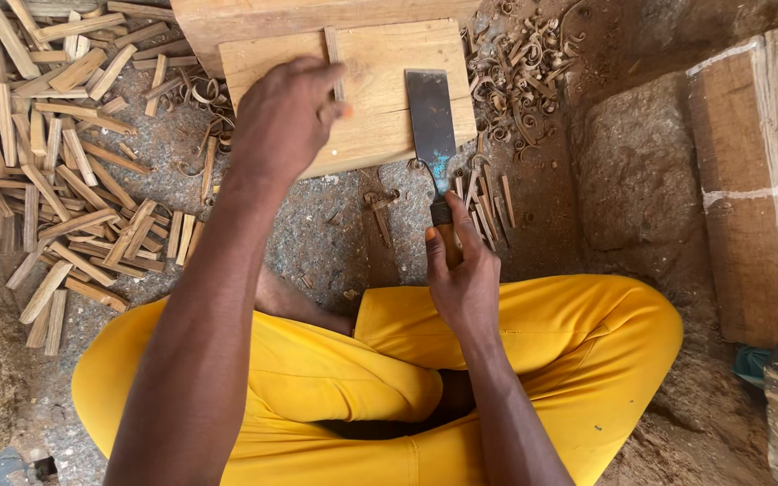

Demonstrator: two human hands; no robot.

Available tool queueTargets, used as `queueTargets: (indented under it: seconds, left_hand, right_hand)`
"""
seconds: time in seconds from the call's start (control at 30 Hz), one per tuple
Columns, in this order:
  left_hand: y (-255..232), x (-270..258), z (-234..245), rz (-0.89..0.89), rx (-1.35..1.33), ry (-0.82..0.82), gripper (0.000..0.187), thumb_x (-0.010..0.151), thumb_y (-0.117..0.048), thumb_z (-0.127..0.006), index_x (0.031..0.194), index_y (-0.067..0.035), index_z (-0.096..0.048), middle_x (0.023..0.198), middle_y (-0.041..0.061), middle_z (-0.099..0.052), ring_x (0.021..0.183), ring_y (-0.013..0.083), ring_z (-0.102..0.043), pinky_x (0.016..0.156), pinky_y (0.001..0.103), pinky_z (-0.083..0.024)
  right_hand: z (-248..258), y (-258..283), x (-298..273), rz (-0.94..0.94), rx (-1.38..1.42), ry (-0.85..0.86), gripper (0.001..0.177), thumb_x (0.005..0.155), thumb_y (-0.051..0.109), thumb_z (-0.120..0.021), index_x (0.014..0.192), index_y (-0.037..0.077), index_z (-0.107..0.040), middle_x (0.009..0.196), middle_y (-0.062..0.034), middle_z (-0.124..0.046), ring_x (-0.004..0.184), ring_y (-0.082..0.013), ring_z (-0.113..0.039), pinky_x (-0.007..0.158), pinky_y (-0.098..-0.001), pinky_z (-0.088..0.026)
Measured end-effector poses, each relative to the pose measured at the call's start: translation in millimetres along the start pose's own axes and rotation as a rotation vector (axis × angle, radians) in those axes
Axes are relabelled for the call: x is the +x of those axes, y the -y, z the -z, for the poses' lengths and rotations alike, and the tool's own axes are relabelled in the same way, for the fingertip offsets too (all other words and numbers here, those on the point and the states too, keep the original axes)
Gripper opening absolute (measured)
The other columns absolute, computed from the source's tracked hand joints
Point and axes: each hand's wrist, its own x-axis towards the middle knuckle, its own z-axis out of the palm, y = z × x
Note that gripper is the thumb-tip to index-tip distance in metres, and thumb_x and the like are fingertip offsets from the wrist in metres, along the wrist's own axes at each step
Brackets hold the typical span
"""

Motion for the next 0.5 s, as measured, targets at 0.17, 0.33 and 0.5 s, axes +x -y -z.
queueTargets:
  seconds: [0.17,0.33,0.5]
  left_hand:
    - [7.8,4.9,-0.4,-0.01,0.168,-0.025,0.044,0.094,0.006,-0.066,0.134,-0.012,-0.071,0.141,0.013,-0.064,0.116,0.0273,-0.067,0.104,0.045,-0.051]
    - [5.8,2.3,-0.5,-0.093,0.231,-0.001,0.049,0.088,0.008,-0.067,0.133,-0.012,-0.071,0.149,0.013,-0.059,0.115,0.0268,-0.065,0.101,0.046,-0.051]
    - [3.3,-1.4,-1.0,-0.136,0.291,-0.002,0.042,0.091,-0.003,-0.072,0.13,-0.018,-0.074,0.146,0.005,-0.062,0.112,0.0239,-0.066,0.103,0.049,-0.048]
  right_hand:
    - [-2.1,-1.1,-0.9,0.061,0.006,0.0,0.052,0.103,0.026,-0.062,0.15,0.008,-0.052,0.072,-0.0107,-0.075,0.055,-0.0102,-0.068,0.049,-0.0342,-0.054]
    - [-4.4,2.8,0.4,0.046,0.004,0.033,0.054,0.104,0.03,-0.061,0.153,0.011,-0.049,0.07,-0.01,-0.074,0.055,-0.0117,-0.069,0.05,-0.0363,-0.055]
    - [-5.2,5.3,1.8,-0.025,-0.009,0.074,0.056,0.103,0.031,-0.061,0.154,0.013,-0.046,0.066,-0.0091,-0.073,0.052,-0.0115,-0.067,0.049,-0.0362,-0.054]
